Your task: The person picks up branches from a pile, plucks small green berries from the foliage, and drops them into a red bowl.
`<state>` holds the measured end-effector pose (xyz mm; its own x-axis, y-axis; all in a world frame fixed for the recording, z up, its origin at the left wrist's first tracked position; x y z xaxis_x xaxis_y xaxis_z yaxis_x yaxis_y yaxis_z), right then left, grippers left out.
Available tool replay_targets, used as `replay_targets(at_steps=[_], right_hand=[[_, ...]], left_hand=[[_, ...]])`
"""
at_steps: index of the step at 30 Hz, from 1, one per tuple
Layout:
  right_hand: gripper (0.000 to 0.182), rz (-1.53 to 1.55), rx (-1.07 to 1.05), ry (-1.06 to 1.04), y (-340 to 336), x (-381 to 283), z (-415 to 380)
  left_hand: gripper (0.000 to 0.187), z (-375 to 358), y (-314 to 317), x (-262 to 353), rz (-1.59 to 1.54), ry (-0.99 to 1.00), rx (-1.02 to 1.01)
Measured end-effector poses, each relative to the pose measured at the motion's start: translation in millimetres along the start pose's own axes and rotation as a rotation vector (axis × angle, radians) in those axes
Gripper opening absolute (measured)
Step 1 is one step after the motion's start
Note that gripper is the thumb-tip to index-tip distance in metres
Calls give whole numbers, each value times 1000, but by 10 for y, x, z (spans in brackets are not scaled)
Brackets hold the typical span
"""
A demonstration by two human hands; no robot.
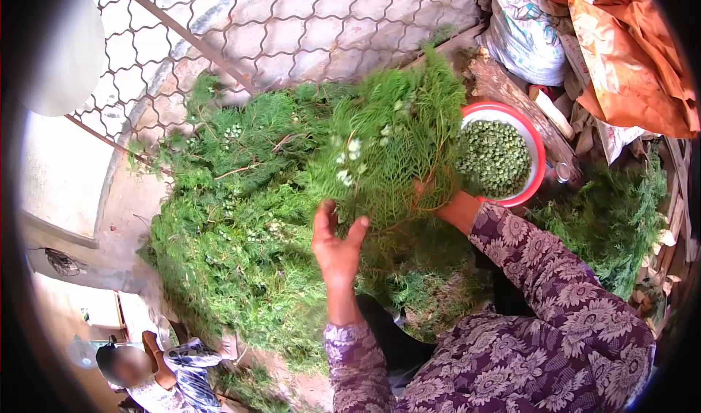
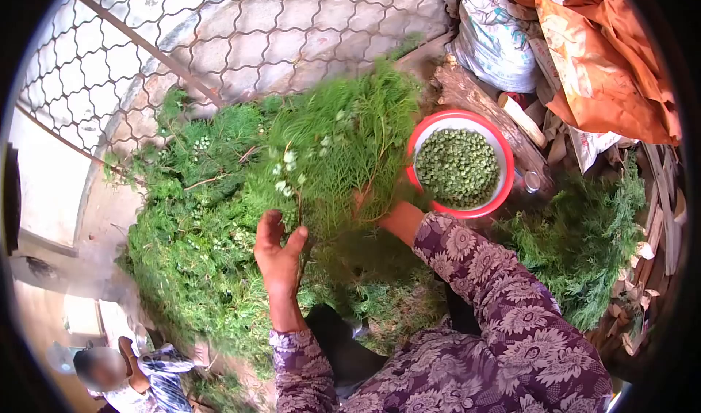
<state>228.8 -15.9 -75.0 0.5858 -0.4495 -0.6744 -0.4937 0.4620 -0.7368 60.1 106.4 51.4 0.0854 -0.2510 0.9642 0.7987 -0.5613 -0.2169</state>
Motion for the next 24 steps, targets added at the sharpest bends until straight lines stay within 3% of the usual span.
replay_targets(at_steps=[3,4,5,7,10,13,15,17,19,21,24], right_hand=[[45,-190,215,-96,-91,-24,-148],[46,-252,289,-126,-142,-63,-175],[46,-249,290,-126,-250,-230,-168],[50,208,11,45,-175,-356,-124],[52,454,98,13,276,262,-63],[52,618,144,67,306,318,-109],[51,590,145,67,283,299,-118],[50,516,131,47,209,229,-115],[49,424,104,18,143,132,-108],[48,316,65,-20,88,-6,-84],[46,101,-25,-87,60,-265,-84]], left_hand=[[61,184,-3,-150,-102,-20,-10],[56,117,55,-16,-345,-73,-31],[56,127,44,-25,-343,-72,-31],[52,92,106,-355,-397,-351,-60],[39,136,109,-321,-436,-251,-11],[33,150,148,-149,-434,-200,19],[32,165,139,-120,-431,-193,39],[29,251,78,-205,-643,-233,61],[20,345,9,-327,-669,-250,-12],[15,335,-37,-316,-940,-368,25],[14,310,-183,-219,-871,-312,109]])
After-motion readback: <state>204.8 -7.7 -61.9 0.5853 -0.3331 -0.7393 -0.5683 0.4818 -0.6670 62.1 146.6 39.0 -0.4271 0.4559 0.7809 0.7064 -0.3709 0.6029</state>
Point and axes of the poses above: each hand's wrist, its own z-axis towards the middle knuckle, its own y-axis out of the palm, x = y × z, the point moved 10 cm from there along z, towards the middle knuckle, and after that the axes turned 4 degrees about x, right-handed, at the moved point
